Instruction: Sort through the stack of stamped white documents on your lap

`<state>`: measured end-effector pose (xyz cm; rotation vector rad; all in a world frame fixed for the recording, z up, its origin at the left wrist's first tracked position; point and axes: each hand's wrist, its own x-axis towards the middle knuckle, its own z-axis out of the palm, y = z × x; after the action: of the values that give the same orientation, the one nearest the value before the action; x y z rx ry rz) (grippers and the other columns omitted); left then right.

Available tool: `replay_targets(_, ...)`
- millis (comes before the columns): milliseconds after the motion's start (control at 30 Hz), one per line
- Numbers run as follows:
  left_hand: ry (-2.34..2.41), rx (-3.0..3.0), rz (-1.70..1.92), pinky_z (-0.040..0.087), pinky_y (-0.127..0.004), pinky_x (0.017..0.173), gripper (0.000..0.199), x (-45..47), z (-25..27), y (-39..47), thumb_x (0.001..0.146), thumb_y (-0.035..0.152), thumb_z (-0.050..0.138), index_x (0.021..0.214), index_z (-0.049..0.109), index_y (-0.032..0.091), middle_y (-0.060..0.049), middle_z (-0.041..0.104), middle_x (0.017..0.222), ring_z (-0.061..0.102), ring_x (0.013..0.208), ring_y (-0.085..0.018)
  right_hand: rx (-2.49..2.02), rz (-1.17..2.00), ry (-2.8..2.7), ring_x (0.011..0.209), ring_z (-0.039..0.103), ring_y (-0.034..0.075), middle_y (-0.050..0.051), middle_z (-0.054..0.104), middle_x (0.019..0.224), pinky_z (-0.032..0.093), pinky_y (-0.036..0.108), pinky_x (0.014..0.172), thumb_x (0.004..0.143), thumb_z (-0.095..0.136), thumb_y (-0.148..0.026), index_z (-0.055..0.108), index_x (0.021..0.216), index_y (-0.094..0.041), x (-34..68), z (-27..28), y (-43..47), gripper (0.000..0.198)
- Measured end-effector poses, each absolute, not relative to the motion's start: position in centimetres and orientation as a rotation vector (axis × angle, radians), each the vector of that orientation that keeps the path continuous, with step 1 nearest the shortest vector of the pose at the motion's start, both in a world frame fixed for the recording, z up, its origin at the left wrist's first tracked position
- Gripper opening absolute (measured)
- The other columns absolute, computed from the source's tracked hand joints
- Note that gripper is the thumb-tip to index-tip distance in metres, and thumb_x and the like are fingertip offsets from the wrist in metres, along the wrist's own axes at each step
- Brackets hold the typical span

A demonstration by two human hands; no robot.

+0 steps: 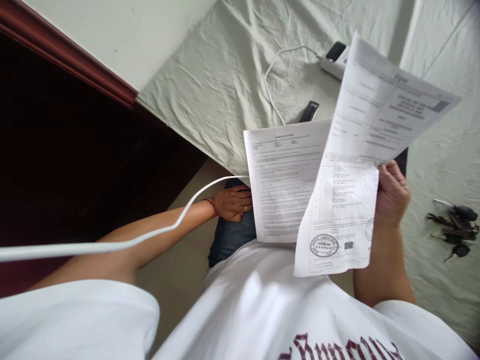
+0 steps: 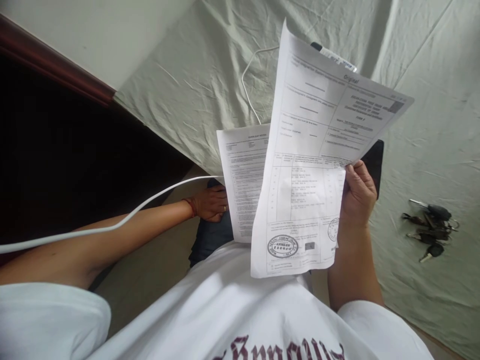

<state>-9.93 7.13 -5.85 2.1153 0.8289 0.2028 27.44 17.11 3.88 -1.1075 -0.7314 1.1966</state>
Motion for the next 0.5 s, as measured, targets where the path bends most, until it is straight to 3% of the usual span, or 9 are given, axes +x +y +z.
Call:
replay_targets(300,0.925,1.873,0.344,0.034,-0.056,0.121,0.018,-9.58,-5.14,7.32,0.067,0.040,0.062,0.074,0.065,0.023,-0.014,0.077,0.090,0.072,0.104,-0.026,-1.103,1.193,-0.778,0.079,0.066,0.012,0.001,0.075,0.089,0.054,0.027,0.082,0.078,0.078,-0.024,0.076,0.088,-0.016,27.72,3.90,17.19,0.013)
replay_targets(500,0.899,1.910,0.371,0.036,-0.056,0.120,0.027,-9.60,-5.36,7.21,0.067,0.033,0.060,0.086,0.072,0.018,-0.016,0.078,0.097,0.072,0.105,-0.027,-1.097,1.203,-0.760,0.081,0.067,0.011,0.001,0.075,0.089,0.052,0.024,0.082,0.077,0.078,-0.022,0.076,0.088,-0.015,27.61,4.11,17.24,0.013)
